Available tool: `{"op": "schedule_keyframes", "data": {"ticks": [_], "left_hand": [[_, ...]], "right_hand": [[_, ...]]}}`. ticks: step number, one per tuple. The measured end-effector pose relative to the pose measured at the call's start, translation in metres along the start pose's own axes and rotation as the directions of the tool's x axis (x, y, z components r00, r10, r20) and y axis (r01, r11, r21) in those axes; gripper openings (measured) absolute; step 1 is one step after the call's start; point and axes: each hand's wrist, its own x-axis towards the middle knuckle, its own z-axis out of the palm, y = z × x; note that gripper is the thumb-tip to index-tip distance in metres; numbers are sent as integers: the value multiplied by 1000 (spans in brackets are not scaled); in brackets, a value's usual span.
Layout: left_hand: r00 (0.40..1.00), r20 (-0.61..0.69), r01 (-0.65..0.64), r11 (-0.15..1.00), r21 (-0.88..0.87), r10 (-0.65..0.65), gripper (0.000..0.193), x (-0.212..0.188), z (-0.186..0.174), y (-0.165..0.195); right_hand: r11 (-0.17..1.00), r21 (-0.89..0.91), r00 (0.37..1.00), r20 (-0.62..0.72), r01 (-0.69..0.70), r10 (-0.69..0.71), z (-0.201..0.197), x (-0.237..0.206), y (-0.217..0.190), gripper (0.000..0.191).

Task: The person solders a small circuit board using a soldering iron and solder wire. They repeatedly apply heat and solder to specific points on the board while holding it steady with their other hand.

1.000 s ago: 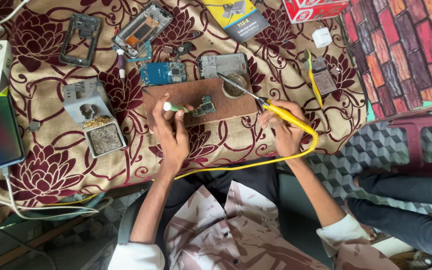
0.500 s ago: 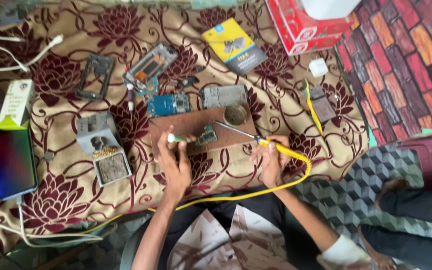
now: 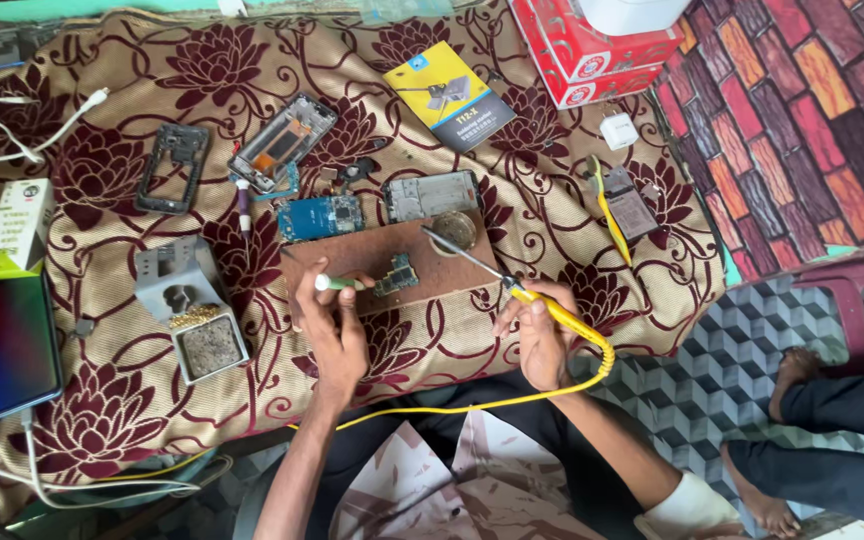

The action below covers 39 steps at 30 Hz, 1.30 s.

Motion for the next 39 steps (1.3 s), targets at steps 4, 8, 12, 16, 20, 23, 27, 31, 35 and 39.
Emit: {"op": "schedule_keyframes", "data": {"ticks": [4, 8, 12, 16, 20, 23, 27, 31, 35, 39], "left_hand": [[999, -4, 36, 999, -20, -36, 40, -3, -1, -3], [998, 1, -55, 989, 139, 55, 39, -4, -4, -6], [1000, -1, -7, 998, 70, 7, 41, -2, -2, -5], [997, 2, 79, 996, 41, -79, 44, -2, -2, -5], [999, 11, -33, 999, 7, 33, 39, -6, -1, -5], [1000, 6, -18, 1000, 12, 18, 38, -2, -1, -4], [1000, 5, 2, 998, 65, -2, 39, -1, -4, 0], [993, -1, 117, 989, 87, -117, 41, 0, -3, -2], [999, -23, -35, 995, 97, 38, 36, 2, -1, -6], [996, -54, -65, 994, 84, 70, 34, 3, -1, -6]], "right_hand": [[990, -135, 997, 76, 30, -19, 0, -5, -6, 28], [949, -308, 991, 131, 58, -18, 1, -12, -8, 27], [708, -631, 947, 259, 316, -191, 1, -13, -13, 25], [454, -689, 822, 424, 565, -380, -1, -15, -16, 28], [846, -477, 968, 180, 239, -172, 9, -29, -8, 27], [853, -466, 970, 162, 235, -180, 10, -28, -4, 27], [874, -455, 983, 135, 173, -124, 11, -26, -4, 25], [939, -333, 996, 36, 87, -80, 9, -21, 5, 23], [971, -239, 996, -81, 10, -30, 0, -6, 19, 25], [991, -134, 991, -137, -22, 4, -4, 8, 24, 28]]}}
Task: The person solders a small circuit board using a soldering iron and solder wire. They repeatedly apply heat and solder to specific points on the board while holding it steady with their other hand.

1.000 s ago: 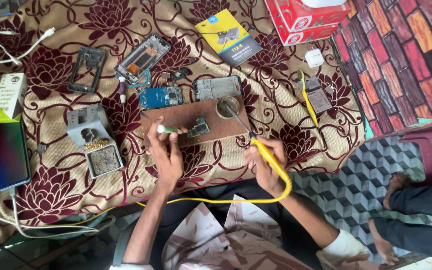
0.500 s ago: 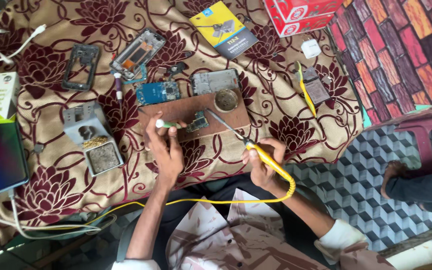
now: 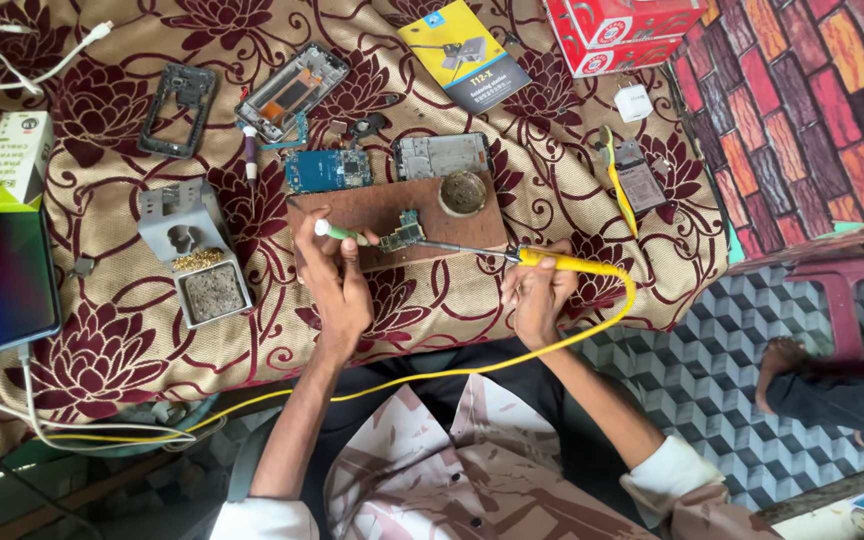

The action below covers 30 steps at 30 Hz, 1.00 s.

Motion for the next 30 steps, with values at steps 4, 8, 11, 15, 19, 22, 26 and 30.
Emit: {"op": "schedule_keyframes", "data": {"ticks": [4, 8, 11, 15, 19, 22, 26, 30], "left_hand": [[992, 11, 128, 990, -64, -127, 38, -3, -3, 5], [979, 51, 206, 942, -266, -200, 42, 0, -1, 5], [988, 86, 147, 957, -251, -130, 41, 3, -1, 4], [988, 93, 139, 967, -215, -121, 40, 2, 0, 3], [988, 113, 116, 992, -51, -110, 40, 2, 0, 7], [992, 94, 82, 996, 39, -85, 39, 0, -3, 12], [999, 32, 35, 998, 58, -37, 38, 1, -2, 14], [993, 30, 117, 993, 32, -118, 39, -1, -1, 10]], "right_hand": [[998, -1, 998, -4, 60, -60, 4, 9, -1, 31], [995, -26, 995, 4, 95, -95, 3, 15, -6, 29], [997, 0, 997, -1, 80, -80, 3, 13, -8, 26], [999, -23, 999, 28, 40, -39, 4, 7, -6, 23], [995, -71, 997, 49, 67, -64, 3, 5, -4, 24], [993, -107, 998, 33, 49, -46, 4, 4, -4, 25], [992, -119, 999, 17, 31, -30, 8, 6, -1, 26], [995, -95, 998, 57, 1, 5, 12, 5, 0, 28]]}}
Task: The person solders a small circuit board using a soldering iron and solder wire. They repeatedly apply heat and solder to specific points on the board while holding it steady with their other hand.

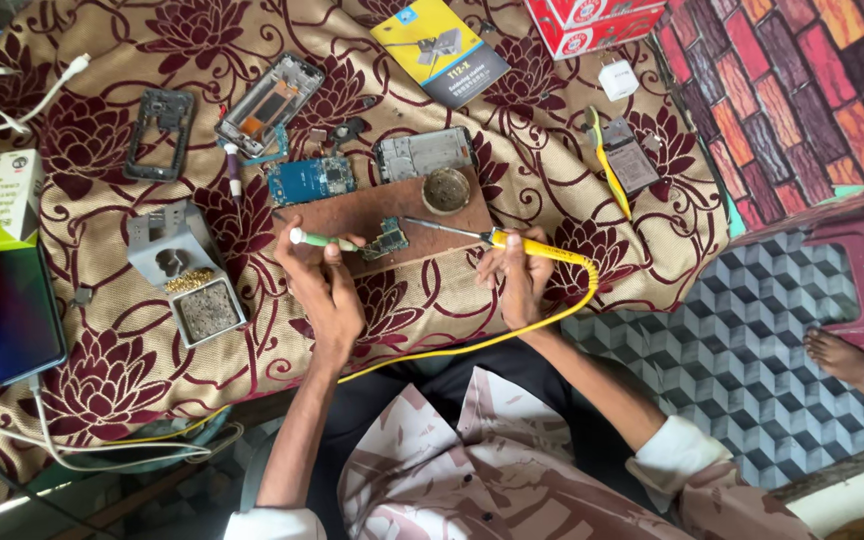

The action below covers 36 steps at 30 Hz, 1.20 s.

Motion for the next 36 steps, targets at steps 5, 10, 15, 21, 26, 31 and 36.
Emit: {"op": "schedule_keyframes", "data": {"ticks": [5, 10, 15, 21, 26, 31, 36], "left_hand": [[1000, -13, 16, 990, -142, -18, 41, -4, 0, -8], [999, -39, -3, 972, -236, -6, 41, -5, 1, -11], [1000, -15, 21, 975, -219, -25, 42, -6, 0, -9], [999, -7, 40, 975, -219, -42, 43, -6, 0, -7], [999, -17, 32, 974, -222, -36, 44, -7, -1, -7], [1000, -26, -5, 968, -251, -2, 42, -6, -1, -7], [999, -9, 43, 976, -214, -46, 41, -7, -1, -6]], "right_hand": [[998, -59, 998, 56, -21, 25, 1, -1, -2, 30], [995, -95, 998, 68, 19, -13, 5, 2, -2, 31], [995, -97, 998, 56, -20, 25, 5, 3, -2, 29], [988, -154, 997, 77, 0, 12, 4, 4, -5, 27], [998, -68, 1000, 23, -11, 12, 5, 3, -7, 28], [999, -43, 999, 38, 16, -15, 3, 6, -7, 31], [997, -69, 999, 28, -27, 29, 3, 2, -4, 30]]}}
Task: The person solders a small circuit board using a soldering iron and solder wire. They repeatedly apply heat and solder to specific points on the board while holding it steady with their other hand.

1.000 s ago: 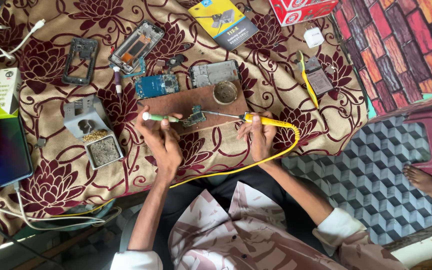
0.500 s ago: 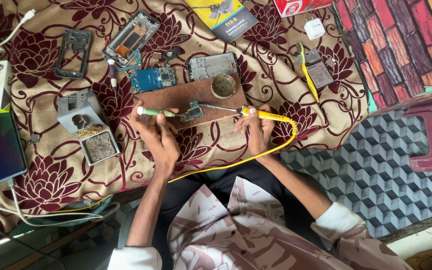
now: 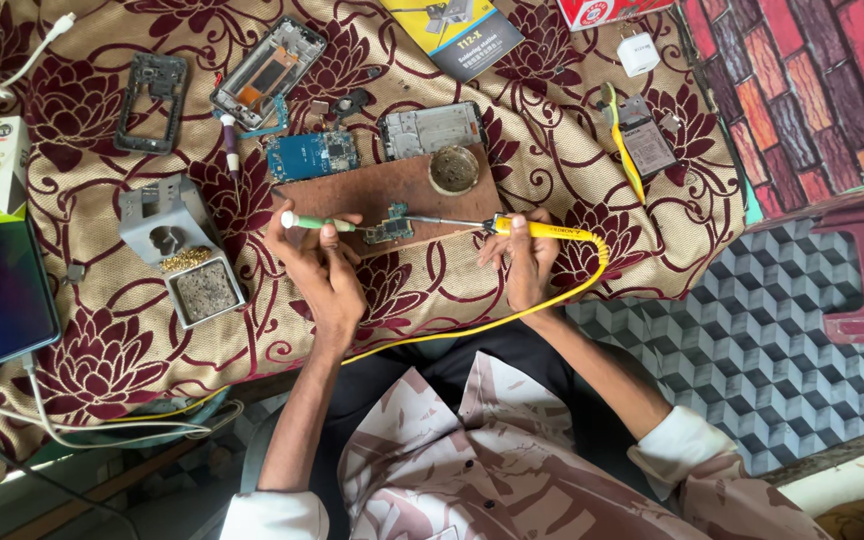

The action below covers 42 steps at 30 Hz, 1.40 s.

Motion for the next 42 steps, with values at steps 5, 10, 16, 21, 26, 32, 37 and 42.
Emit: {"op": "schedule_keyframes", "data": {"ticks": [5, 10, 16, 21, 26, 32, 37, 42], "left_hand": [[1000, 11, -18, 1000, -10, 19, 38, 0, 0, 0], [1000, 16, -2, 999, 46, 1, 35, -1, 0, 1], [1000, -3, 6, 997, 82, -6, 31, 1, 1, 3], [999, 3, -33, 997, 72, 33, 32, -2, 0, 5], [1000, 5, -3, 990, 138, 3, 33, -3, 1, 8], [997, 9, -77, 967, 244, 77, 32, 1, 1, 9], [995, 12, -102, 963, 248, 102, 32, 1, 1, 6], [994, 13, -106, 958, 268, 106, 34, 2, 0, 7]], "right_hand": [[999, -36, 1000, 8, 14, -14, 0, -3, 0, 30], [999, -37, 1000, 2, 30, -30, -2, -3, 2, 31], [1000, 18, 998, -56, -14, 15, -3, 2, 5, 31], [999, 43, 998, -61, -12, 15, -3, 2, 7, 31], [1000, -4, 999, -29, 17, -17, -5, 0, 10, 34], [999, -38, 999, -18, 29, -30, -5, -1, 10, 42], [998, -62, 1000, -18, 20, -21, -5, -3, 8, 43], [999, -28, 999, -25, 35, -36, -5, 0, 10, 43]]}}
